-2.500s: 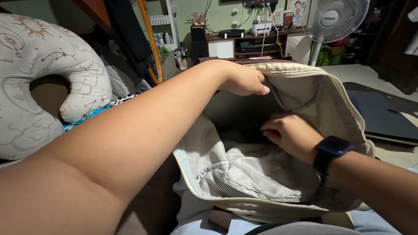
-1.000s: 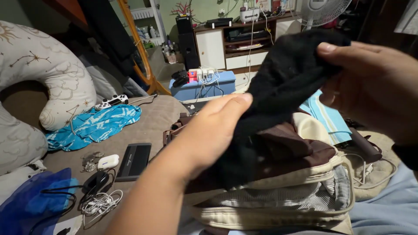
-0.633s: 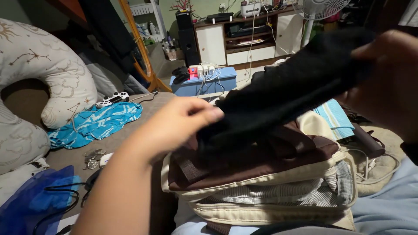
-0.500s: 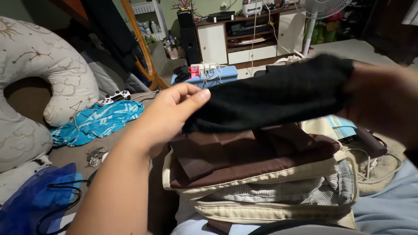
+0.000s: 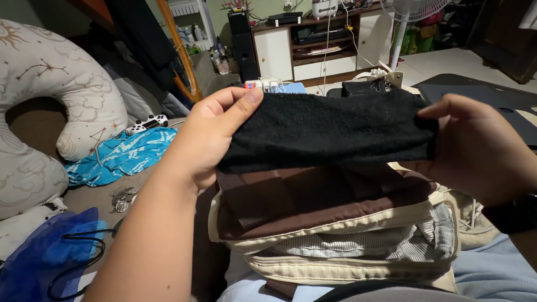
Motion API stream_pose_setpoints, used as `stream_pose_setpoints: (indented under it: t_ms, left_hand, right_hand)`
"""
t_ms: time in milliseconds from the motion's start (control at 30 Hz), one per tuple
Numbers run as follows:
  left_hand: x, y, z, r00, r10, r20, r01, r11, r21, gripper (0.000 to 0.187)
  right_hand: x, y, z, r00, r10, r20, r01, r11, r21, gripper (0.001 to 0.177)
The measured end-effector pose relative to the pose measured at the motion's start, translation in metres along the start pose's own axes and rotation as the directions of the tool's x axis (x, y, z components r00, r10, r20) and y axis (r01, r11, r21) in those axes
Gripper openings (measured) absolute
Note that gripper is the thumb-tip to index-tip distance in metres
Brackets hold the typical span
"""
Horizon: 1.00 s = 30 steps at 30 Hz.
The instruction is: The person opens a brown and cream bag on a bed and removes items one at a time, including a black mesh pouch, coins, a charging cable, black clothing items, a keychain, and a small bottle, placing each on the bed beside the bag. They then handle the bag's flaps and zippers.
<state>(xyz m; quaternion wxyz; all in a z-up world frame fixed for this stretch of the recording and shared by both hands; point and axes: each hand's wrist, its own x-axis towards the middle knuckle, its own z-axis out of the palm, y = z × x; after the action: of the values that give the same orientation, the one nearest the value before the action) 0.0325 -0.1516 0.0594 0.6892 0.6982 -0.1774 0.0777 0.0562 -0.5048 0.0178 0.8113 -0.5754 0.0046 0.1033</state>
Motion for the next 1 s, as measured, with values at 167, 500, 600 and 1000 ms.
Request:
stream_pose_setpoints:
  t_ms: [167,500,600,1000]
  left_hand:
    - [0.041,0.007,-0.002,0.994,-0.082,0.074,0.066,0.980,0.189,0.035]
    - [0.265,0.002,0.084,0.755,-0.140,0.640,-0.061,0.958,0.280,0.032]
    - [0.321,-0.022,0.139,0.699,-0.200,0.686,0.003,0.961,0.277,0.030]
    - [0.413,-0.180,0.258,0.501,-0.454,0.737,0.221,0.890,0.398,0.035]
  right_hand:
    - [-0.011,0.000,0.008,0.985,-0.067,-0.157,0.064,0.998,-0.027,0.043]
    - [-0.031,0.020,-0.068,0.962,-0.249,-0.112,0.245,0.968,-0.052,0.033]
    - [-0.026,0.028,-0.086,0.861,-0.162,-0.481,0.115,0.985,-0.127,0.029]
    - [0.034,0.075,-0.140,0.802,-0.102,-0.588,0.093,0.995,-0.045,0.028]
